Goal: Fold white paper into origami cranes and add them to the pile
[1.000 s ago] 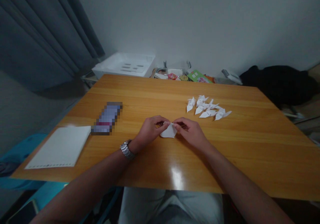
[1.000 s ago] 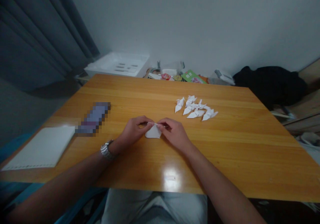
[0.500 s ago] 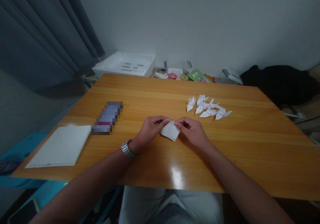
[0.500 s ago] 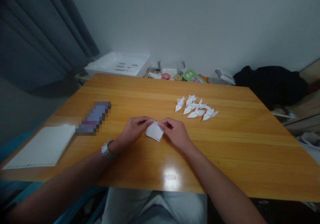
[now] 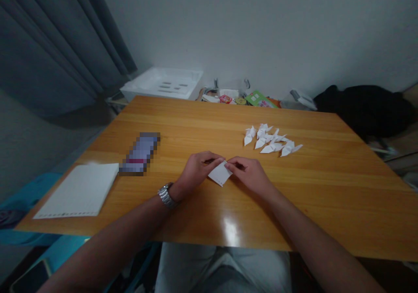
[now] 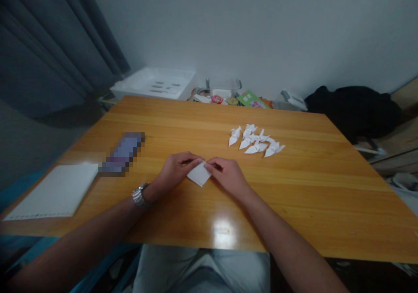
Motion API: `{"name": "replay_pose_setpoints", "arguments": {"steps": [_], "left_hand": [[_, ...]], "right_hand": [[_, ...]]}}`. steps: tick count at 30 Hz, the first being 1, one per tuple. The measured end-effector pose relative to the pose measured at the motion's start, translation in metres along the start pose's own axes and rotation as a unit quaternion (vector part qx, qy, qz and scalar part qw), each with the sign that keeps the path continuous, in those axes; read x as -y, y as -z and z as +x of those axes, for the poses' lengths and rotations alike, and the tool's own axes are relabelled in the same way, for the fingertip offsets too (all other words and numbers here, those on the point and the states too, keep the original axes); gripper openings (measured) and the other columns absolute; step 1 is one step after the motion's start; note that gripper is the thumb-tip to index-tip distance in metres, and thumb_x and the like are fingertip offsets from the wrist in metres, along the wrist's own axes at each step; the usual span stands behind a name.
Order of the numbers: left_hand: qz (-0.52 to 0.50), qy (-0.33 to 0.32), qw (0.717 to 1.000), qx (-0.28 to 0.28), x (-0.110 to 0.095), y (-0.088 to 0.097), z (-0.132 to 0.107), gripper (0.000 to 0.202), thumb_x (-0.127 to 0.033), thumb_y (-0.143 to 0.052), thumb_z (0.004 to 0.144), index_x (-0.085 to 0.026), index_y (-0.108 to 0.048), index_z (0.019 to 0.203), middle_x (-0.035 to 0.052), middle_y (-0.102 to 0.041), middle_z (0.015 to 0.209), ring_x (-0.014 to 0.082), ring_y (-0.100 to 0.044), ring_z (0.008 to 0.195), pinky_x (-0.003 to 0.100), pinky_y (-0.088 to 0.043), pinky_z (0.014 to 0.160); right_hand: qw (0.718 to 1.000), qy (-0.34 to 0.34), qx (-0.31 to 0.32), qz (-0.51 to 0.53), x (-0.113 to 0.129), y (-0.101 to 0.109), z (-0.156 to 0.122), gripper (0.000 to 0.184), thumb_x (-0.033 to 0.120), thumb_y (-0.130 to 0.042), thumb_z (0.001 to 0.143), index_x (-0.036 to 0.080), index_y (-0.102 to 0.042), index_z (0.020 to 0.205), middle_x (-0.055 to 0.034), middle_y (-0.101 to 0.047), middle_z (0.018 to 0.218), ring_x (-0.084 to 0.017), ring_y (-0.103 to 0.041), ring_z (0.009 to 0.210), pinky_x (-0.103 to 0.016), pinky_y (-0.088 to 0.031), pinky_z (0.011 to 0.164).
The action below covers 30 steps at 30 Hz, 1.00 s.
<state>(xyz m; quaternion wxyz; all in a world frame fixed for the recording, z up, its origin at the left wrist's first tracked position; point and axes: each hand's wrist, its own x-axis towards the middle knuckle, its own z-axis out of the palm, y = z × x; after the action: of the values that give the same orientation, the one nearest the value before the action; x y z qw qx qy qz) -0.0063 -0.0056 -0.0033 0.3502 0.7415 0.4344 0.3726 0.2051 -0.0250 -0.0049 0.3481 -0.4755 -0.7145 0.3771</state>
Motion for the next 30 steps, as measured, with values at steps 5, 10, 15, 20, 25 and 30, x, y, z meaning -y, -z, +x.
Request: {"name": "replay_pose_setpoints", "arguments": {"steps": [5, 10, 15, 20, 25, 30], "left_hand": [[-0.079, 0.04, 0.996, 0.02, 0.009, -0.003, 0.002, 0.03, -0.043, -0.066, 0.094, -0.017, -0.08, 0.098, 0.0066, -0.08, 0.097, 0.0174, -0.072, 0.084, 0.023, -0.053, 0.068], [-0.091, 0.037, 0.995, 0.026, 0.014, -0.001, 0.003, 0.031, -0.042, -0.066, 0.095, -0.015, -0.079, 0.097, 0.0071, -0.079, 0.093, 0.0167, -0.071, 0.081, 0.023, -0.053, 0.069], [-0.089, 0.032, 0.995, 0.016, 0.011, 0.001, 0.002, 0.033, -0.045, -0.065, 0.095, -0.015, -0.079, 0.094, 0.0061, -0.079, 0.089, 0.0165, -0.071, 0.079, 0.023, -0.051, 0.066], [-0.071, 0.025, 0.997, 0.009, 0.01, 0.0, 0.001, 0.028, -0.041, -0.065, 0.095, -0.016, -0.079, 0.095, 0.006, -0.079, 0.089, 0.016, -0.072, 0.079, 0.023, -0.052, 0.066], [-0.03, 0.013, 0.999, 0.008, 0.007, 0.001, 0.001, 0.027, -0.04, -0.065, 0.095, -0.017, -0.079, 0.095, 0.0059, -0.08, 0.092, 0.0163, -0.073, 0.079, 0.023, -0.053, 0.067], [-0.015, 0.009, 1.0, 0.006, 0.006, 0.002, 0.001, 0.028, -0.042, -0.066, 0.095, -0.018, -0.08, 0.095, 0.0058, -0.08, 0.093, 0.0164, -0.073, 0.081, 0.022, -0.054, 0.067]], "right_hand": [[1.0, 0.003, -0.015, 0.004, -0.004, 0.005, 0.001, 0.021, 0.036, -0.063, 0.095, 0.021, -0.078, 0.096, -0.0037, -0.079, 0.093, -0.02, -0.071, 0.082, -0.03, -0.051, 0.075], [0.999, -0.011, -0.035, 0.017, -0.008, 0.007, 0.002, 0.023, 0.039, -0.065, 0.094, 0.02, -0.078, 0.094, -0.0042, -0.079, 0.089, -0.019, -0.071, 0.08, -0.029, -0.051, 0.072], [0.999, -0.009, -0.034, 0.013, -0.006, 0.007, 0.002, 0.024, 0.04, -0.064, 0.093, 0.02, -0.078, 0.094, -0.0048, -0.079, 0.089, -0.019, -0.071, 0.079, -0.029, -0.052, 0.071], [0.999, -0.019, -0.022, 0.026, -0.008, 0.005, 0.003, 0.024, 0.039, -0.063, 0.094, 0.02, -0.076, 0.094, -0.0057, -0.078, 0.089, -0.02, -0.071, 0.078, -0.03, -0.052, 0.071], [1.0, -0.011, 0.003, 0.029, -0.01, 0.004, 0.001, 0.023, 0.037, -0.062, 0.095, 0.02, -0.076, 0.099, -0.0057, -0.078, 0.094, -0.02, -0.071, 0.082, -0.03, -0.053, 0.074], [1.0, -0.014, 0.019, 0.011, -0.007, 0.007, 0.002, 0.024, 0.037, -0.06, 0.096, 0.02, -0.077, 0.096, -0.0051, -0.079, 0.093, -0.02, -0.071, 0.082, -0.031, -0.051, 0.075]]}}
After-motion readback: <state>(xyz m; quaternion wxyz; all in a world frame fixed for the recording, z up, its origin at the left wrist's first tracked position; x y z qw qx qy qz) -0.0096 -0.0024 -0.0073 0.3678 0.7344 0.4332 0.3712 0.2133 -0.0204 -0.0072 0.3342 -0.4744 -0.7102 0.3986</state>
